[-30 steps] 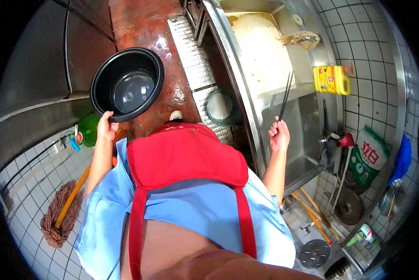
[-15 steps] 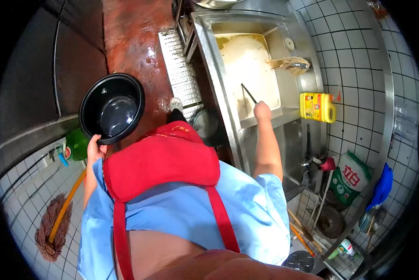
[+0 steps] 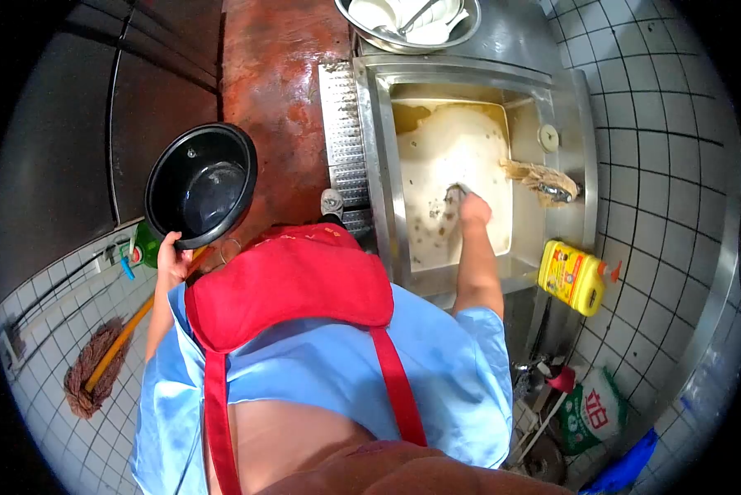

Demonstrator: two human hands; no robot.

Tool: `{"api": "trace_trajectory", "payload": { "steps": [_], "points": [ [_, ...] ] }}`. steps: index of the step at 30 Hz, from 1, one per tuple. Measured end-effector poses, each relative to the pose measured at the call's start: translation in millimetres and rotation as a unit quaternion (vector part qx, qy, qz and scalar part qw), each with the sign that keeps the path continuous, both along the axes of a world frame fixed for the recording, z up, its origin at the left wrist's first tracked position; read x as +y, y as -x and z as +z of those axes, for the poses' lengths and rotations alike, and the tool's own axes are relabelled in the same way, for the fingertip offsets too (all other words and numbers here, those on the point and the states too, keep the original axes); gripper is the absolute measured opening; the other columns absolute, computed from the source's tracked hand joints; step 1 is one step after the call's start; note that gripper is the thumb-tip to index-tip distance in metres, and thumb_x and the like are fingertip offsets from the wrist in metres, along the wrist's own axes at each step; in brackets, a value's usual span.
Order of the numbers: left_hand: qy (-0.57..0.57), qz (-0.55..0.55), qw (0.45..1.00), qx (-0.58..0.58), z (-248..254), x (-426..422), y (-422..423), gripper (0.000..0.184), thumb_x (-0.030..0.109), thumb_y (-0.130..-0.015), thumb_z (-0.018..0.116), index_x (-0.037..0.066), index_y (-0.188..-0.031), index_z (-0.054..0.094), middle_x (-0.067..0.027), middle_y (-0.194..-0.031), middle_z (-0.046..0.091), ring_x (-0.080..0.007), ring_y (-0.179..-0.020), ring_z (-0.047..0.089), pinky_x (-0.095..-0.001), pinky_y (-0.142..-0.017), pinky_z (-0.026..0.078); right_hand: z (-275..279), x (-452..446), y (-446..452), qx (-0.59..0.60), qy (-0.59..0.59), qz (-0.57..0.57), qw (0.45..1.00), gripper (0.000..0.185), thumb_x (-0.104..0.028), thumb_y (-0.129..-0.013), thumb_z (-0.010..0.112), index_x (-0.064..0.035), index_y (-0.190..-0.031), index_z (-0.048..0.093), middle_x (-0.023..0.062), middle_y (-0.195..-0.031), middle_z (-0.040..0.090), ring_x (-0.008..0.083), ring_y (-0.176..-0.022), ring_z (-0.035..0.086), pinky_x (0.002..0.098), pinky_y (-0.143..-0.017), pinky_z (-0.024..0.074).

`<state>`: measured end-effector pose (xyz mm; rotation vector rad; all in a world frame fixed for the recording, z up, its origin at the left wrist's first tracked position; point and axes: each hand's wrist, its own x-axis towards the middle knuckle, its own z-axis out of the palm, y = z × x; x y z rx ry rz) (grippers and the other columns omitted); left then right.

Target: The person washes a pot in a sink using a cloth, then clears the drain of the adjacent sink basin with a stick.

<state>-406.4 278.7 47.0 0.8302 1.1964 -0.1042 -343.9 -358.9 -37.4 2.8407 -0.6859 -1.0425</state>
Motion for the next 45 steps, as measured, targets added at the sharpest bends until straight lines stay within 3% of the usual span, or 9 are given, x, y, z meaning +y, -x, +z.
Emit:
{"api": "trace_trajectory", "payload": {
  "steps": [6, 10, 14, 17, 21, 24, 28, 36, 45],
  "points": [
    [-0.015, -0.040, 0.999, 0.015, 8.3, -7.6, -12.5, 0.012, 0.013, -0.066, 0.058, 0.009, -0.069, 0.047, -0.0013, -0.065, 0.049, -0.0142, -0.055, 0.050, -0.0227, -0.045, 0.042, -6.9, -25.7, -12.7, 0.057, -0.005, 0.090, 0.994, 0.025, -0.019, -0.075, 0.043, -0.0081, -0.089, 0.061, 0.0114, -0.096, 0.058, 0.0255, -0.088, 0.056, 0.0351, -0.073, 0.0447],
    [0.000, -0.031, 0.999, 0.020, -3.4, 1.2, -19.5, 0.010, 0.009, -0.066, 0.055, 0.006, -0.069, 0.046, -0.0032, -0.065, 0.050, -0.0163, -0.056, 0.051, -0.0241, -0.052, 0.046, 15.7, -28.4, -24.9, 0.003, 0.003, -0.055, 0.998, 0.026, -0.018, -0.073, 0.043, -0.0076, -0.091, 0.060, 0.0125, -0.097, 0.057, 0.0261, -0.090, 0.055, 0.0359, -0.075, 0.0440],
    [-0.013, -0.014, 1.000, 0.016, 13.9, -10.8, -36.8, 0.012, 0.009, -0.065, 0.056, 0.007, -0.067, 0.045, -0.0031, -0.062, 0.048, -0.0158, -0.054, 0.050, -0.0226, -0.049, 0.044, -18.5, -23.8, -23.6, 0.038, -0.033, 0.066, 0.997, 0.026, -0.018, -0.073, 0.043, -0.0084, -0.091, 0.060, 0.0119, -0.098, 0.057, 0.0255, -0.090, 0.055, 0.0351, -0.073, 0.0445],
    [0.001, -0.018, 1.000, 0.018, 9.7, 0.4, -39.5, 0.010, 0.006, -0.066, 0.054, 0.007, -0.066, 0.044, -0.0020, -0.062, 0.048, -0.0150, -0.054, 0.049, -0.0223, -0.051, 0.045, 13.9, -19.3, -19.5, -0.024, -0.012, -0.139, 0.990, 0.027, -0.018, -0.074, 0.042, -0.0076, -0.093, 0.060, 0.0127, -0.101, 0.055, 0.0253, -0.093, 0.054, 0.0345, -0.075, 0.0442],
    [0.006, -0.003, 1.000, -0.004, -3.1, 7.2, -46.3, 0.008, 0.004, -0.067, 0.054, 0.006, -0.069, 0.047, -0.0030, -0.066, 0.051, -0.0148, -0.058, 0.052, -0.0232, -0.055, 0.047, -37.2, -33.4, -9.6, 0.035, -0.024, -0.015, 0.999, 0.028, -0.023, -0.074, 0.046, -0.0072, -0.093, 0.059, 0.0123, -0.102, 0.055, 0.0258, -0.095, 0.053, 0.0336, -0.077, 0.0431],
    [0.006, -0.003, 1.000, 0.015, 1.8, 8.6, -48.0, 0.008, 0.003, -0.067, 0.054, 0.003, -0.073, 0.049, -0.0050, -0.071, 0.054, -0.0165, -0.062, 0.055, -0.0241, -0.057, 0.049, 18.3, -28.3, -18.8, -0.014, -0.017, -0.167, 0.986, 0.028, -0.022, -0.072, 0.047, -0.0056, -0.093, 0.059, 0.0143, -0.101, 0.055, 0.0270, -0.094, 0.053, 0.0341, -0.079, 0.0422],
    [0.025, -0.011, 1.000, -0.010, -22.4, 24.0, -48.6, 0.009, 0.003, -0.067, 0.054, 0.001, -0.074, 0.049, -0.0060, -0.073, 0.055, -0.0175, -0.064, 0.056, -0.0248, -0.059, 0.049, -75.0, -64.2, -0.5, 0.024, -0.057, -0.003, 0.998, 0.027, -0.021, -0.073, 0.046, -0.0054, -0.090, 0.060, 0.0146, -0.099, 0.056, 0.0269, -0.092, 0.054, 0.0346, -0.078, 0.0425],
    [0.017, -0.037, 0.999, 0.020, -13.7, 18.4, -51.1, 0.013, 0.002, -0.066, 0.054, 0.000, -0.079, 0.051, -0.0074, -0.078, 0.056, -0.0190, -0.070, 0.056, -0.0263, -0.067, 0.049, -31.1, -54.6, -3.6, -0.085, -0.097, -0.182, 0.975, 0.030, -0.024, -0.073, 0.045, -0.0027, -0.087, 0.060, 0.0165, -0.095, 0.056, 0.0297, -0.090, 0.053, 0.0360, -0.077, 0.0417],
    [0.048, -0.006, 0.999, -0.012, -22.8, 21.4, -48.6, 0.012, 0.001, -0.066, 0.054, 0.002, -0.077, 0.050, -0.0064, -0.078, 0.056, -0.0182, -0.071, 0.055, -0.0256, -0.068, 0.048, -32.7, -57.4, -1.4, -0.020, -0.051, -0.071, 0.996, 0.027, -0.021, -0.073, 0.043, -0.0062, -0.090, 0.060, 0.0155, -0.095, 0.056, 0.0288, -0.090, 0.054, 0.0363, -0.075, 0.0431]
  ]
}}
